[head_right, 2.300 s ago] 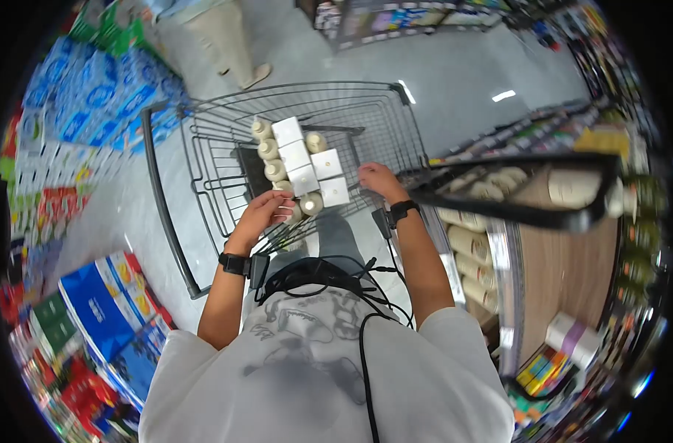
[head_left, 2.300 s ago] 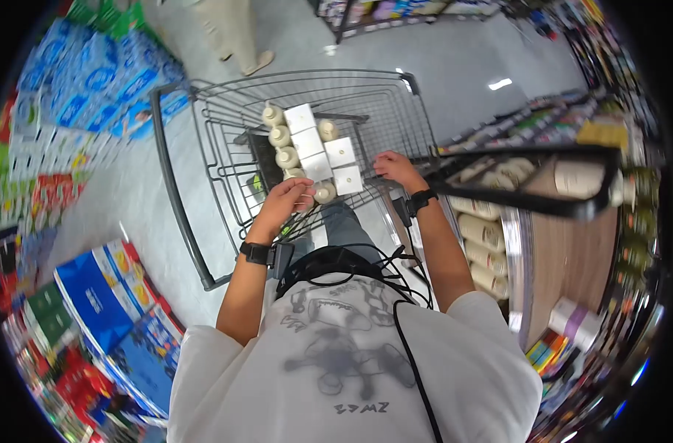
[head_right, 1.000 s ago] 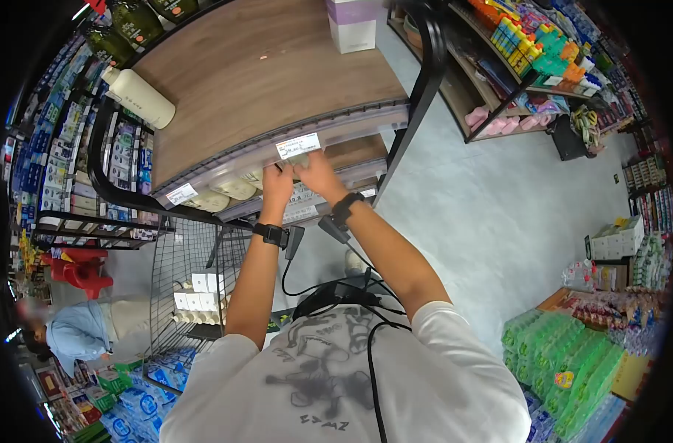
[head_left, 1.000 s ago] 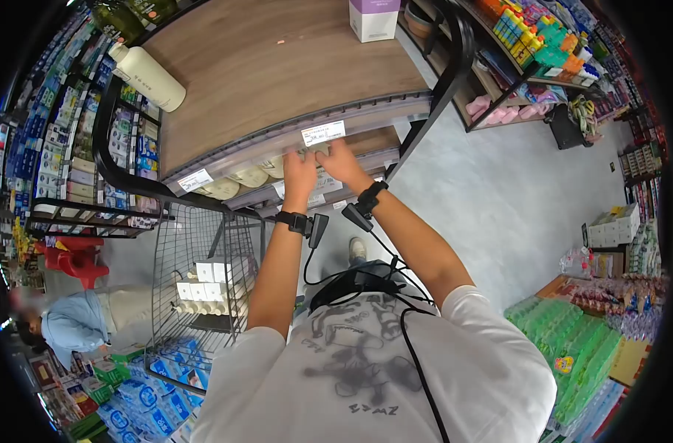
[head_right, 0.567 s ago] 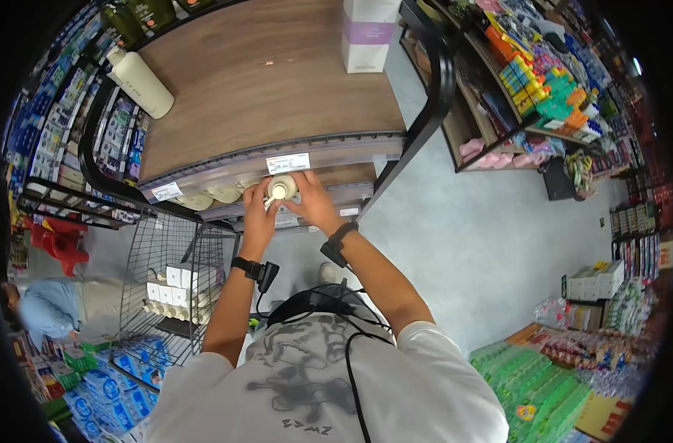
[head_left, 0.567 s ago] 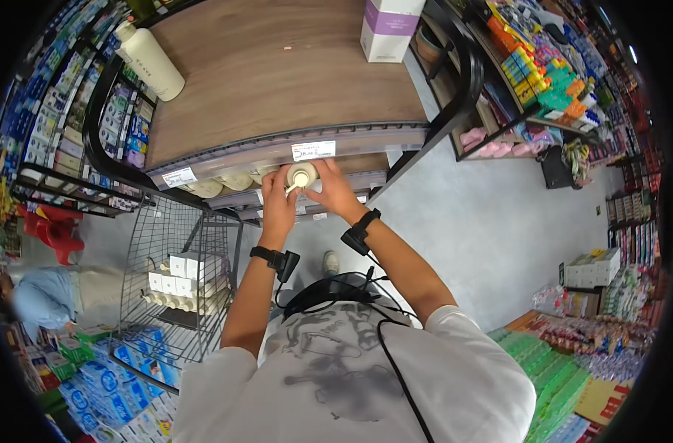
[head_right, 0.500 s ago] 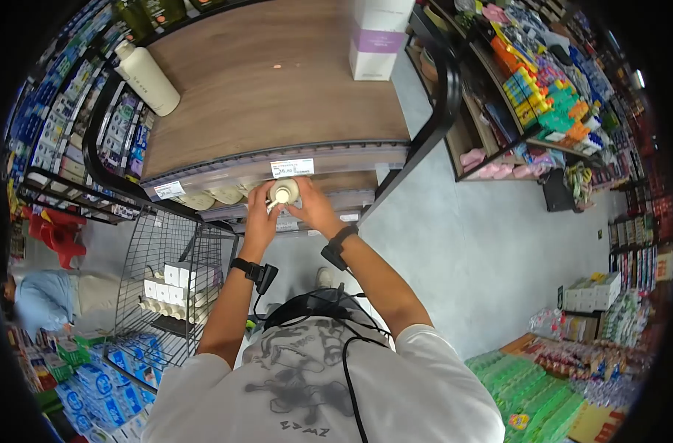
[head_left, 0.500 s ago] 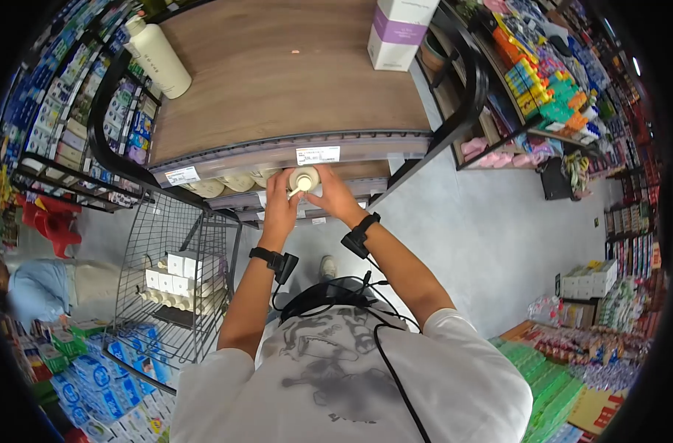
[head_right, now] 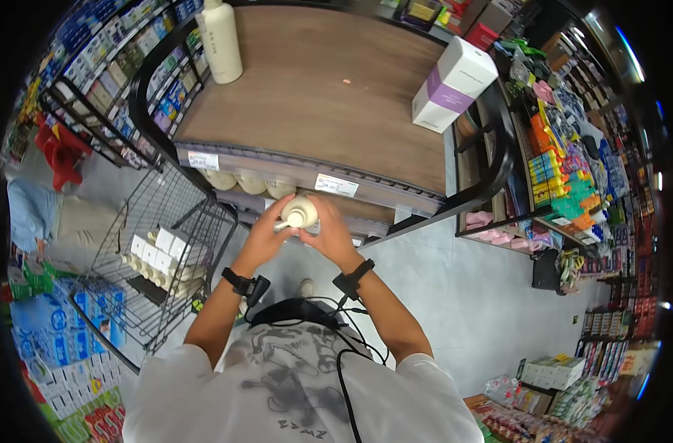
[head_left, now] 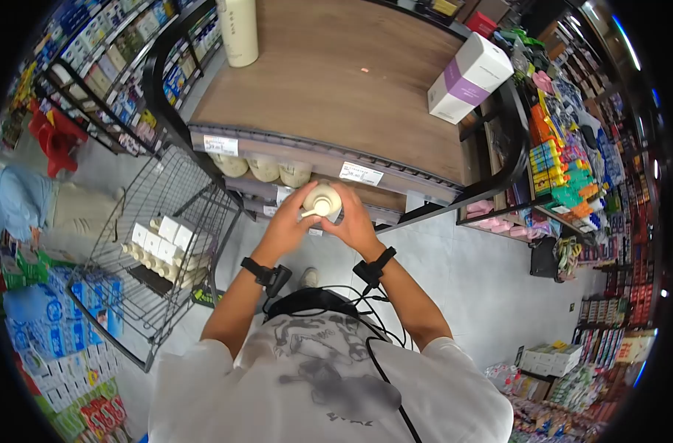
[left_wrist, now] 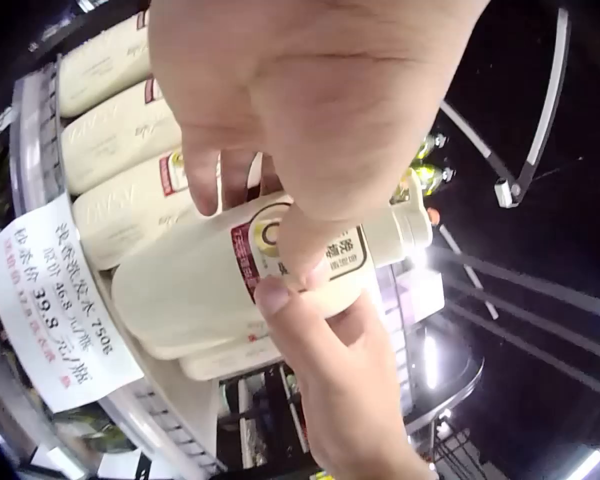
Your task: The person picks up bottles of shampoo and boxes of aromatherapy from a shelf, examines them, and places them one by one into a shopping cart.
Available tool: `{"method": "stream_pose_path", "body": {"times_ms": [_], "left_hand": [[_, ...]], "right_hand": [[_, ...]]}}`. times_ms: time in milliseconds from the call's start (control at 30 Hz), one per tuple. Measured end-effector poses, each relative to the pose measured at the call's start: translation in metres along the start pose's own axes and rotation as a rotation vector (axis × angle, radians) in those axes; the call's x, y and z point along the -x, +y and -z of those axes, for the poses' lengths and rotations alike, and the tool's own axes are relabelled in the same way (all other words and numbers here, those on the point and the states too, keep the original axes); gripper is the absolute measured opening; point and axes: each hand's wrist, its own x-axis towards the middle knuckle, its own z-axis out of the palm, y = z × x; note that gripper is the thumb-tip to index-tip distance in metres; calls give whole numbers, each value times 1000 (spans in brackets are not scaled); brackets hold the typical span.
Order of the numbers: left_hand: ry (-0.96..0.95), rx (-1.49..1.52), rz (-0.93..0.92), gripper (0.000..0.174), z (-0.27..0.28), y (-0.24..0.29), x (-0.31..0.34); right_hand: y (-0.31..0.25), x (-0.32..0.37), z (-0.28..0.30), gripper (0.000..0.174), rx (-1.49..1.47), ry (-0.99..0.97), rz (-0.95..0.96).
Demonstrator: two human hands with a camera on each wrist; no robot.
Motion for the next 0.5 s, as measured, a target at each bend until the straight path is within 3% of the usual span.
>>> {"method": "stream_pose_path", "body": {"times_ms": [100, 233, 333, 500], "left_hand": [[47, 24, 5, 66, 29, 20, 21], [108, 423, 129, 69, 51, 2, 54], [196, 406, 263, 69, 79, 13, 81], [408, 407, 344, 70, 121, 27, 130]], "right_hand": [[-25, -14, 0, 71, -85, -106, 24], [-49, -34, -20, 70, -208, -283, 63], [-64, -51, -46, 71, -313, -460, 35], [-104, -90, -102, 71, -383, -685, 204]]}}
